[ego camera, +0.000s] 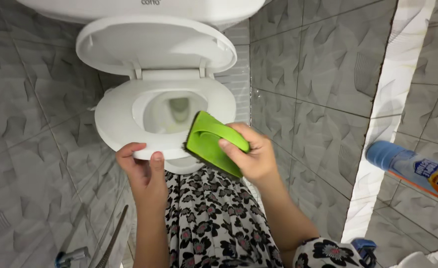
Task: The person cleans a toilet by first wiping the exterior surfaces, including the seat, lid, and tank, with a green sponge. They then use a white toilet brush to scrub the inside of the bowl thoroughly.
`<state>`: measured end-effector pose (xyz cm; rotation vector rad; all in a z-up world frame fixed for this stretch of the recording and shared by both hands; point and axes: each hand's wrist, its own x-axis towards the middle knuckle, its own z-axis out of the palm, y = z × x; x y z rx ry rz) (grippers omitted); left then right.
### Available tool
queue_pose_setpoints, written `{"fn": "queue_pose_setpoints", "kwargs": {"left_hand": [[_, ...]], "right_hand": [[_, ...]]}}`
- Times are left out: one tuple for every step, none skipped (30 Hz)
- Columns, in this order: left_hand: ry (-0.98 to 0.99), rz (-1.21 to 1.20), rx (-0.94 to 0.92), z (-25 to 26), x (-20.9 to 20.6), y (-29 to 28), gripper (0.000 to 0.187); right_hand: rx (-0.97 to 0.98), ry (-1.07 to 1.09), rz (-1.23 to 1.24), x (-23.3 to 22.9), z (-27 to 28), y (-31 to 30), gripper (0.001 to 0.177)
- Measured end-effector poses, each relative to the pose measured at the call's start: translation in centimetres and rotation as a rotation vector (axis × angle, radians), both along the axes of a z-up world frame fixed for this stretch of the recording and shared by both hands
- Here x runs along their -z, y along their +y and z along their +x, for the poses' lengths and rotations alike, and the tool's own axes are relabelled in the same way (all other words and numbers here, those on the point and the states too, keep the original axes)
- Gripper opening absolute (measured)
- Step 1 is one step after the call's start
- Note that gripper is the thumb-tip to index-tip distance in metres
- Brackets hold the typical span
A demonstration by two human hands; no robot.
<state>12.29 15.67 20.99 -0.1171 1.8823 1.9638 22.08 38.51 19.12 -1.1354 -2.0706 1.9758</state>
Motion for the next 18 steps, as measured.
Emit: {"fn": "queue_pose_setpoints", "kwargs": {"left_hand": [[0.025, 0.001, 0.001, 0.2, 0.0, 0.1, 0.045], [0.05, 0.003, 0.001, 0.4, 0.0, 0.2, 0.052], [0.082, 0.002, -0.011, 0.4, -0.1, 0.2, 0.058], [0.068, 0.013, -0.024, 0.5, -0.1, 0.1, 0.069], [0.044, 0.017, -0.037, 0.9, -0.1, -0.1, 0.08], [0.02, 0.022, -0.051, 1.4, -0.2, -0.3, 0.092], [0.041, 0.03, -0.054, 1.5, -0.1, -0.4, 0.097], [0.063, 0.038, -0.057, 1.6, 0.0, -0.4, 0.103], [0.081, 0.042, -0.064, 1.8, 0.0, -0.6, 0.109], [0.051, 0.036, -0.062, 1.9, 0.2, -0.9, 0.11], [0.022, 0.029, -0.06, 1.9, 0.4, -1.1, 0.112], [-0.006, 0.022, -0.058, 1.9, 0.6, -1.3, 0.113], [-0.023, 0.012, -0.051, 2.0, 0.7, -1.5, 0.113], [-0.04, 0.001, -0.043, 2.0, 0.7, -1.8, 0.113], [-0.053, -0.007, -0.035, 1.9, 0.8, -2.0, 0.112], [-0.047, 0.003, -0.025, 1.9, 0.9, -2.2, 0.114], [-0.038, 0.012, -0.025, 1.8, 1.0, -2.2, 0.115], [-0.03, 0.021, -0.025, 1.9, 0.9, -2.4, 0.116]], "right_hand": [[-0.005, 0.012, -0.006, 0.2, 0.1, 0.3, 0.031], [-0.009, 0.024, -0.012, 0.2, 0.1, 0.5, 0.031], [0.09, -0.116, -0.037, 0.5, -0.3, 1.1, 0.031], [0.188, -0.257, -0.063, 0.9, -0.9, 1.6, 0.031], [0.284, -0.409, -0.094, 0.8, -1.0, 1.7, 0.031], [0.271, -0.391, -0.039, 1.1, -1.2, 2.0, 0.031], [0.265, -0.367, 0.019, 0.8, -1.1, 1.8, 0.031], [0.258, -0.343, 0.076, 0.9, -1.2, 1.7, 0.031], [0.213, -0.293, 0.08, 0.5, -0.9, 1.0, 0.031], [0.168, -0.244, 0.082, 0.1, -0.5, 0.1, 0.032], [0.122, -0.194, 0.084, -0.3, 0.2, -1.0, 0.032], [0.061, -0.073, 0.111, -0.6, 0.8, -2.0, 0.031], [0.003, 0.046, 0.135, -0.7, 1.5, -2.9, 0.03], [-0.055, 0.166, 0.158, -0.7, 2.1, -3.6, 0.029], [0.02, 0.088, 0.158, -0.2, 2.3, -3.5, 0.029], [0.094, 0.01, 0.155, 0.4, 2.5, -3.2, 0.028], [0.16, -0.064, 0.151, 1.3, 2.3, -2.5, 0.028], [0.252, -0.117, 0.047, 2.1, 2.1, -1.8, 0.029]]}}
